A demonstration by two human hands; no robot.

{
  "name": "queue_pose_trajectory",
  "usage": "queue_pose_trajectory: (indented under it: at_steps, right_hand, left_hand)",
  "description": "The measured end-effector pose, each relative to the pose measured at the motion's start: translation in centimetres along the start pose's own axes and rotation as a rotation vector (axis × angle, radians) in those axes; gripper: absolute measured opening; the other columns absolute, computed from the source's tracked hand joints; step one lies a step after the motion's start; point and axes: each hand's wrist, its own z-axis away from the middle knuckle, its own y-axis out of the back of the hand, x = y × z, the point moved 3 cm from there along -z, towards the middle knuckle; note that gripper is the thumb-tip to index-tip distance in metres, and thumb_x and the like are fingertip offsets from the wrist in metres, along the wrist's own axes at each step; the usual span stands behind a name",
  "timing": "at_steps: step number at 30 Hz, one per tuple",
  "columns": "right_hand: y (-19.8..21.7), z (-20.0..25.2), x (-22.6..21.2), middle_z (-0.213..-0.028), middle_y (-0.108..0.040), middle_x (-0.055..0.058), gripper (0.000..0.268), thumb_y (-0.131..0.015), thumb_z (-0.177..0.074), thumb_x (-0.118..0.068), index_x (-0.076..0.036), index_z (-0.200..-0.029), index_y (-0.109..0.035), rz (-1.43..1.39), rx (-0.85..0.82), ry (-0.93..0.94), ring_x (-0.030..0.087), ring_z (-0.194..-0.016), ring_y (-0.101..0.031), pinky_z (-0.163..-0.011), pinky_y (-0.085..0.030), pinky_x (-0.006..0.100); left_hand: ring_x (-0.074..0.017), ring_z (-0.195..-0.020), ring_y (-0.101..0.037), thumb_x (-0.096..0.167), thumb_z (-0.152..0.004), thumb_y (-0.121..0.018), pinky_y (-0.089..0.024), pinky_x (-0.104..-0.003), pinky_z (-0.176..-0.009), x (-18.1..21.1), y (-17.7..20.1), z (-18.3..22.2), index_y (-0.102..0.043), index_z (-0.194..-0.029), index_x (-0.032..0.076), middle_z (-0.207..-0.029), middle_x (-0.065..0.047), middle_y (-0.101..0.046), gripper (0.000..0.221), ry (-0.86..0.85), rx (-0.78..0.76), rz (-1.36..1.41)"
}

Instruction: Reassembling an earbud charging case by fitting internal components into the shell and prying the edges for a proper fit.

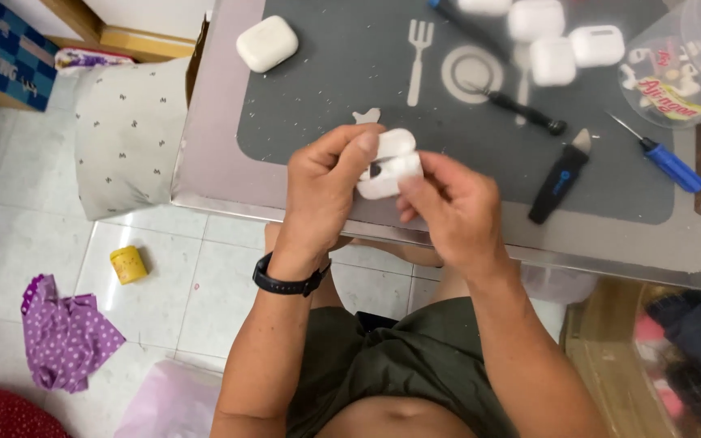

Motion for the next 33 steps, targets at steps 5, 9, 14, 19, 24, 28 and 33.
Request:
queue_pose_trajectory:
  at_steps: [5, 9, 14, 19, 24, 28, 33]
  right_hand:
    - [-0.3, 0.5, -0.2, -0.080, -0.071, 0.026, 0.027, -0.065, -0.100, -0.005, 0.013, -0.120, -0.066, -0.077, -0.037, 0.163, 0.028, -0.071, -0.075, -0.063, -0.067, 0.040]
    - [-1.0, 0.5, -0.5, -0.094, -0.072, 0.025, 0.032, -0.065, -0.098, -0.001, 0.012, -0.127, -0.061, -0.190, -0.094, 0.177, 0.029, -0.090, -0.075, -0.078, -0.067, 0.041]
    - [-0.7, 0.4, 0.5, -0.099, -0.070, 0.023, 0.044, -0.071, -0.090, 0.011, 0.012, -0.132, -0.058, -0.186, -0.096, 0.151, 0.027, -0.095, -0.073, -0.083, -0.068, 0.046]
    - [-1.1, 0.3, -0.6, -0.103, -0.070, 0.024, 0.041, -0.070, -0.092, 0.011, 0.012, -0.131, -0.058, -0.213, -0.068, 0.114, 0.029, -0.098, -0.073, -0.088, -0.067, 0.047]
    - [-0.4, 0.2, 1.1, -0.105, -0.069, 0.024, 0.041, -0.067, -0.093, 0.013, 0.012, -0.133, -0.057, -0.199, -0.066, 0.121, 0.030, -0.098, -0.073, -0.088, -0.066, 0.047]
    - [-0.5, 0.3, 0.1, -0.104, -0.070, 0.024, 0.042, -0.069, -0.091, 0.016, 0.010, -0.131, -0.059, -0.134, -0.046, 0.152, 0.027, -0.096, -0.072, -0.085, -0.067, 0.044]
    - [-0.5, 0.4, 0.1, -0.105, -0.070, 0.026, 0.042, -0.069, -0.090, 0.018, 0.011, -0.131, -0.059, -0.156, -0.041, 0.161, 0.028, -0.098, -0.072, -0.087, -0.067, 0.045]
  left_hand:
    - [-0.0109, -0.086, -0.068, 0.022, -0.105, -0.065, -0.067, -0.031, -0.065, -2.7, 0.8, -0.9, -0.075, -0.119, 0.005, -0.107, -0.013, -0.077, 0.025, -0.093, 0.044, 0.255]
    - [-0.0281, -0.077, -0.077, 0.020, -0.106, -0.060, -0.069, -0.040, -0.054, 0.1, 0.1, 0.3, -0.069, -0.122, -0.006, -0.108, -0.025, -0.074, 0.032, -0.057, 0.042, 0.504]
    - [-0.0319, -0.081, -0.078, 0.022, -0.105, -0.064, -0.071, -0.042, -0.061, -1.1, 0.2, 0.1, -0.070, -0.122, -0.005, -0.112, -0.025, -0.074, 0.032, -0.102, 0.034, 0.508]
    - [-0.0212, -0.099, -0.074, 0.027, -0.103, -0.070, -0.067, -0.036, -0.081, -1.5, 0.8, 0.0, -0.074, -0.121, 0.004, -0.115, -0.015, -0.076, 0.030, -0.177, 0.096, 0.335]
    - [-0.0137, -0.111, -0.069, 0.028, -0.103, -0.070, -0.060, -0.032, -0.099, -0.4, 0.6, 0.9, -0.075, -0.123, 0.008, -0.114, -0.012, -0.078, 0.028, -0.235, 0.123, 0.234]
    - [-0.0216, -0.113, -0.072, 0.022, -0.102, -0.071, -0.059, -0.036, -0.102, -0.2, 0.2, 1.4, -0.074, -0.122, 0.005, -0.111, -0.018, -0.078, 0.026, -0.294, 0.096, 0.224]
    - [-0.0253, -0.113, -0.072, 0.019, -0.103, -0.070, -0.058, -0.039, -0.104, -0.1, 0.3, 1.5, -0.074, -0.122, 0.003, -0.110, -0.021, -0.077, 0.025, -0.331, 0.076, 0.254]
